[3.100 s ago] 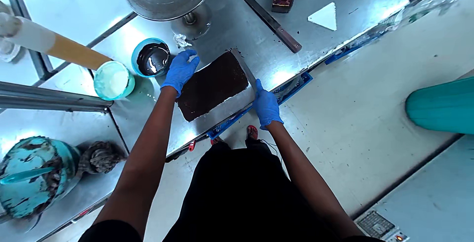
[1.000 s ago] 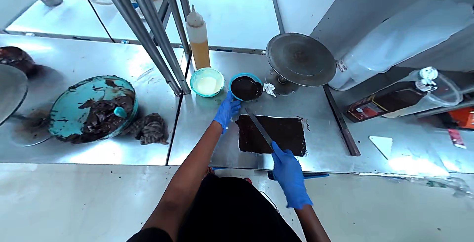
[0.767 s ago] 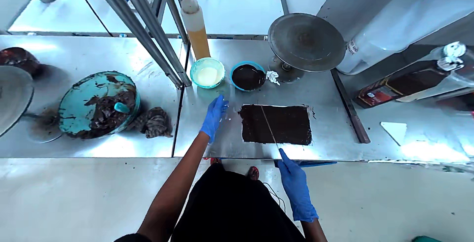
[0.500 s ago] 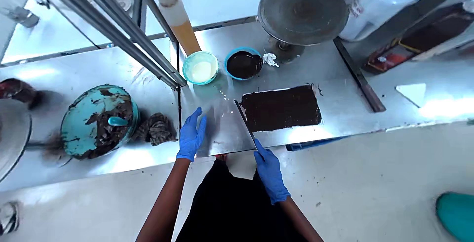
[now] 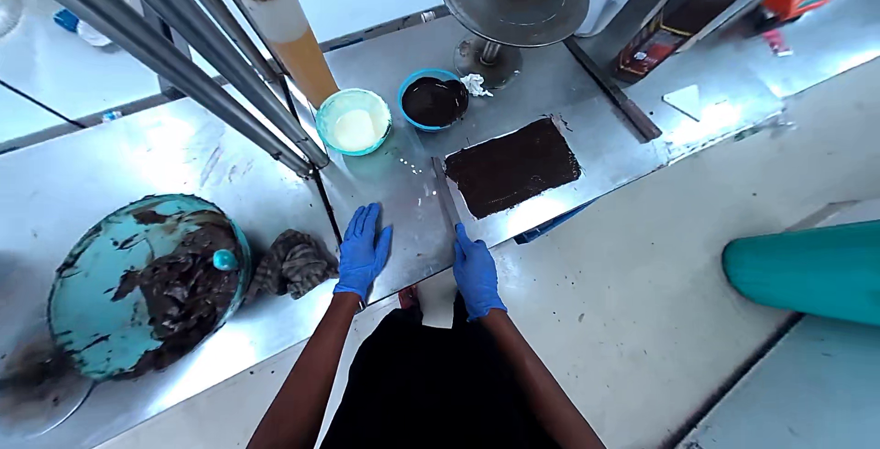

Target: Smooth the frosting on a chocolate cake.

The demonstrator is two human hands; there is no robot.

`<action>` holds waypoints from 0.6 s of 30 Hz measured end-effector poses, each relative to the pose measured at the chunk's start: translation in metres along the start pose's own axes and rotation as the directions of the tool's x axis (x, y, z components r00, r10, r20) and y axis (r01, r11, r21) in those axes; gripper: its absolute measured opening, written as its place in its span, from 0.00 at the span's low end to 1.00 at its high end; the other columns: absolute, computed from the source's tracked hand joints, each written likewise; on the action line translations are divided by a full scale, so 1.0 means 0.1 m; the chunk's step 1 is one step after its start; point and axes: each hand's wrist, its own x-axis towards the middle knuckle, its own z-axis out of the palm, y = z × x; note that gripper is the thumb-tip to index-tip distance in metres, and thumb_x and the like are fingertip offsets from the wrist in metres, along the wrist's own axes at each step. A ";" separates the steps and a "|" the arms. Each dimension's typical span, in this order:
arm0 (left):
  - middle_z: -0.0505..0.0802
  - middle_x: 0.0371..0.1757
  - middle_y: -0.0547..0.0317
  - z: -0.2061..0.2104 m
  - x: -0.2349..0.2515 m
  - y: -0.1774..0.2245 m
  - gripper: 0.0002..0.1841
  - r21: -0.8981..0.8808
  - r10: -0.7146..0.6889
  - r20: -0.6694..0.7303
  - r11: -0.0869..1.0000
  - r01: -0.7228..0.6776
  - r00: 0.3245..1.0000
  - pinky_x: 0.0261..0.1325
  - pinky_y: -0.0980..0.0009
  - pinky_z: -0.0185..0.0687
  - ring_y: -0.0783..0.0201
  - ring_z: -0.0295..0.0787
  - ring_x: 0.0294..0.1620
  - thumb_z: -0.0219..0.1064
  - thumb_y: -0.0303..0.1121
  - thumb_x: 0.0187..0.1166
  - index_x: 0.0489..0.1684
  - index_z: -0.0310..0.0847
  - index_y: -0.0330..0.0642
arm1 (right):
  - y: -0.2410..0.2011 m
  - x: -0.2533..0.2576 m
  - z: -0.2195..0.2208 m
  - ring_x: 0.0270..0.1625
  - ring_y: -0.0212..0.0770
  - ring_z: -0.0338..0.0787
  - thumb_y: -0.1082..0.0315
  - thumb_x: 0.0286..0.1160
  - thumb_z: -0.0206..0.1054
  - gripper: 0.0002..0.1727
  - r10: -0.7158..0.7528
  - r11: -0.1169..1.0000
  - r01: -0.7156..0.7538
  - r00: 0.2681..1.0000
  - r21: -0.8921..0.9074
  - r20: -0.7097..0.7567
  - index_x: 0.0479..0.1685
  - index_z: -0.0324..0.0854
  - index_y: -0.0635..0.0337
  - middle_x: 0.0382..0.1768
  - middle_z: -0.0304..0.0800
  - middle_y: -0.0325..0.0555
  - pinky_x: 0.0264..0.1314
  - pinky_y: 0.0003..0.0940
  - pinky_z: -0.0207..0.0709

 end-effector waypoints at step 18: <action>0.75 0.87 0.53 0.02 0.00 0.01 0.32 -0.026 0.010 -0.025 1.000 -0.010 1.000 0.90 0.49 0.58 0.50 0.62 0.91 0.51 0.53 0.88 0.87 0.68 0.47 | 0.15 -0.06 -0.02 0.55 0.60 0.91 0.60 0.92 0.51 0.27 0.041 0.993 -0.041 0.999 -0.109 -0.007 0.90 0.67 0.39 0.52 0.90 0.61 0.57 0.58 0.85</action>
